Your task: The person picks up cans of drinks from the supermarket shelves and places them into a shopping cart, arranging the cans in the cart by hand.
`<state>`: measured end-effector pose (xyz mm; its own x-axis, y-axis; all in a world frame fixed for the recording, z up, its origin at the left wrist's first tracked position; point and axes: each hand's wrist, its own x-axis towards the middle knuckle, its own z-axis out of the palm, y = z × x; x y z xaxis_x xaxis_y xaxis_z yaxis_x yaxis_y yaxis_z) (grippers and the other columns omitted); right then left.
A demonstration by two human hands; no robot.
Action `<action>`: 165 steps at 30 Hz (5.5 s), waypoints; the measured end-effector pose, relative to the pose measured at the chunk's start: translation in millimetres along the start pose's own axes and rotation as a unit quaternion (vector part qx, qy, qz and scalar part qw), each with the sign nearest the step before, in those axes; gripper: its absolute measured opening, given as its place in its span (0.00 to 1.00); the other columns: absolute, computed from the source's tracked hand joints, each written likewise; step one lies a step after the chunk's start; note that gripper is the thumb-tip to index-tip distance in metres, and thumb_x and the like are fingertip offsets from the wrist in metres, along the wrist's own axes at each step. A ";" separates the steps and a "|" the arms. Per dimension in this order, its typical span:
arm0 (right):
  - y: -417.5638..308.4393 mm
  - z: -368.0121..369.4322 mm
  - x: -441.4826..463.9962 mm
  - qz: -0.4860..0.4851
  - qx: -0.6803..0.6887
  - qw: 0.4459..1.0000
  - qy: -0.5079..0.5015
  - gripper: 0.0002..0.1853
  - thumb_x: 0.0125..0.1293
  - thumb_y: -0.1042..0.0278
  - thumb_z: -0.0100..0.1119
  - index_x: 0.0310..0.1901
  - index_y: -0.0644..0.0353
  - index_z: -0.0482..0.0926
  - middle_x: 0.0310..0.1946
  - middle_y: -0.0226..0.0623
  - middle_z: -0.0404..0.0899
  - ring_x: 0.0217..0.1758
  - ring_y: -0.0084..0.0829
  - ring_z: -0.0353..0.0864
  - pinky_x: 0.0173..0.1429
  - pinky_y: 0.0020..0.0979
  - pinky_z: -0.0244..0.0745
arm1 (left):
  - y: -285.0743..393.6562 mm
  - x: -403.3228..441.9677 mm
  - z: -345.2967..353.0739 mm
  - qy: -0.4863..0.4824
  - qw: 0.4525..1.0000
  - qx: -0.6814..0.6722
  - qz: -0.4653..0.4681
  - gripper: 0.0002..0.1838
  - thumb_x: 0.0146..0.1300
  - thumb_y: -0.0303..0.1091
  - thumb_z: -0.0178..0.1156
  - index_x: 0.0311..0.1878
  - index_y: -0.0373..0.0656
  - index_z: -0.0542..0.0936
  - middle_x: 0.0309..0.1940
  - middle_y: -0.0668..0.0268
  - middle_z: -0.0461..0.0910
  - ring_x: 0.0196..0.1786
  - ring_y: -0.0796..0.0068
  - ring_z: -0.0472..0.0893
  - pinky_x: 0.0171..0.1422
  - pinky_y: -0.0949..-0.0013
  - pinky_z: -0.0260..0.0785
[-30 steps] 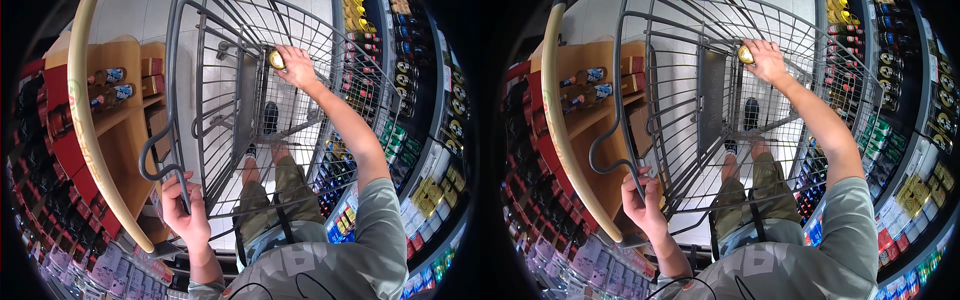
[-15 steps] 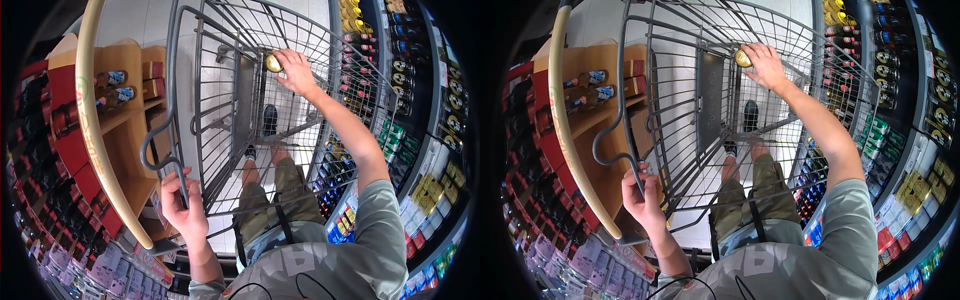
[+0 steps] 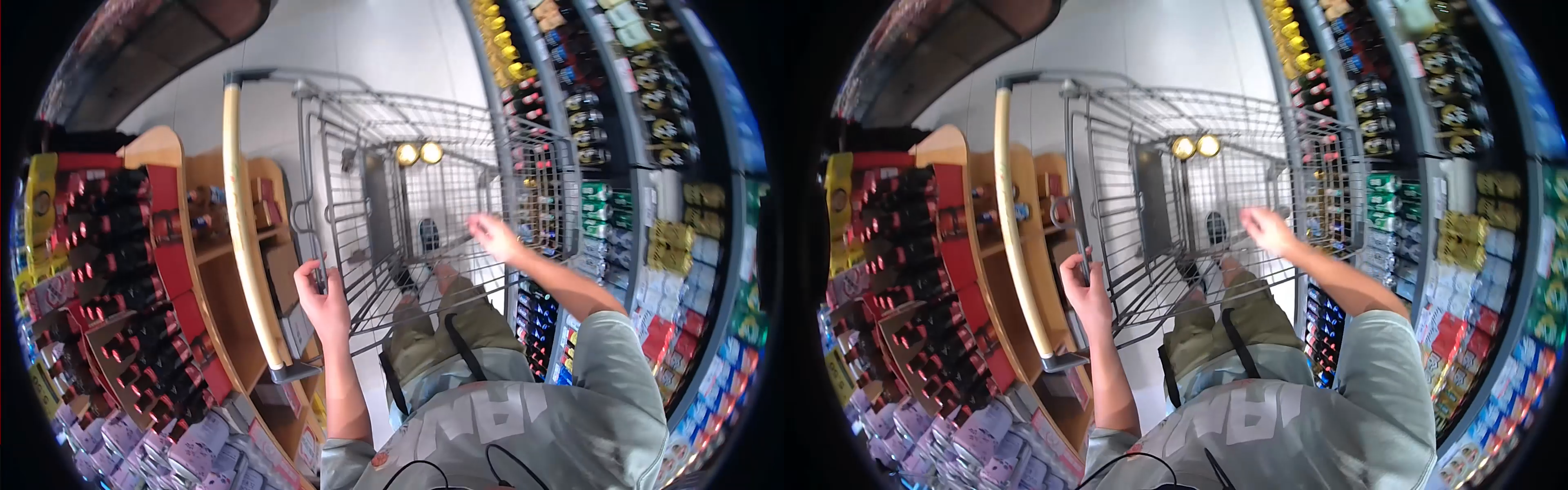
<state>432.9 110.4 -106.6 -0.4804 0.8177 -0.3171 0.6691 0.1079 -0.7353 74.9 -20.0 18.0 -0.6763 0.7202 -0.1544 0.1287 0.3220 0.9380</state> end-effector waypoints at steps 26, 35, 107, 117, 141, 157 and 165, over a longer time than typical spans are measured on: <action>50.0 18.0 -481.5 0.191 0.404 0.815 0.369 0.08 0.75 0.68 0.49 0.40 0.58 0.78 0.34 0.29 0.82 0.41 0.23 0.82 0.46 0.28 0.75 | 153.1 -169.2 117.1 -0.174 0.884 0.184 0.393 0.32 0.60 0.27 0.65 0.66 0.28 0.66 0.69 0.42 0.65 0.73 0.43 0.62 0.79 0.50 0.51; 103.7 52.3 -577.4 0.226 0.424 0.804 0.351 0.06 0.73 0.70 0.57 0.44 0.63 0.79 0.36 0.34 0.83 0.39 0.24 0.81 0.47 0.28 0.78 | 246.9 -296.7 251.9 -0.442 0.698 0.171 0.537 0.10 0.68 0.24 0.57 0.52 0.39 0.77 0.47 0.55 0.83 0.49 0.55 0.81 0.66 0.54 0.66; 154.5 231.5 -569.0 0.506 0.546 0.514 0.425 0.17 0.71 0.53 0.50 0.54 0.50 0.80 0.41 0.30 0.82 0.41 0.30 0.79 0.48 0.41 0.75 | 353.9 -317.8 604.2 -0.446 0.191 0.083 0.870 0.45 0.48 0.70 0.71 0.64 0.48 0.77 0.53 0.53 0.83 0.56 0.50 0.82 0.63 0.50 0.72; 131.7 210.4 -613.5 0.493 0.613 0.470 0.401 0.19 0.72 0.53 0.50 0.60 0.50 0.76 0.47 0.37 0.84 0.45 0.36 0.85 0.52 0.47 0.78 | 326.3 -260.8 491.5 -0.429 0.277 0.125 0.850 0.42 0.51 0.70 0.68 0.59 0.46 0.76 0.38 0.62 0.82 0.38 0.59 0.85 0.44 0.58 0.78; -1.1 -89.5 -343.0 0.183 0.544 0.798 0.183 0.15 0.76 0.61 0.54 0.56 0.60 0.77 0.48 0.37 0.84 0.49 0.28 0.84 0.53 0.30 0.77 | 42.6 -38.1 220.7 -0.421 0.526 0.448 0.587 0.45 0.50 0.72 0.67 0.63 0.47 0.74 0.40 0.61 0.84 0.42 0.59 0.86 0.46 0.59 0.78; 77.5 70.4 82.7 0.431 0.723 0.536 -0.074 0.33 0.78 0.41 0.42 0.73 0.56 0.61 0.69 0.43 0.69 0.68 0.48 0.75 0.74 0.56 0.65 | -108.5 85.7 292.2 -0.504 0.549 0.421 0.517 0.43 0.46 0.67 0.69 0.60 0.49 0.77 0.36 0.69 0.82 0.37 0.68 0.84 0.46 0.64 0.75; 87.7 103.9 135.5 0.369 0.789 0.492 -0.003 0.23 0.79 0.47 0.40 0.62 0.56 0.70 0.58 0.41 0.79 0.59 0.41 0.83 0.59 0.51 0.82 | -150.3 107.9 302.7 -0.429 0.624 0.386 0.528 0.37 0.47 0.61 0.69 0.59 0.53 0.78 0.42 0.68 0.83 0.36 0.70 0.83 0.44 0.65 0.73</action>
<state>367.5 172.0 -276.2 -0.4414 0.3038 -0.8443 -0.6075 -0.7937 0.0320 202.0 195.3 -233.7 0.6744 0.7384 0.0035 0.7082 -0.6482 0.2797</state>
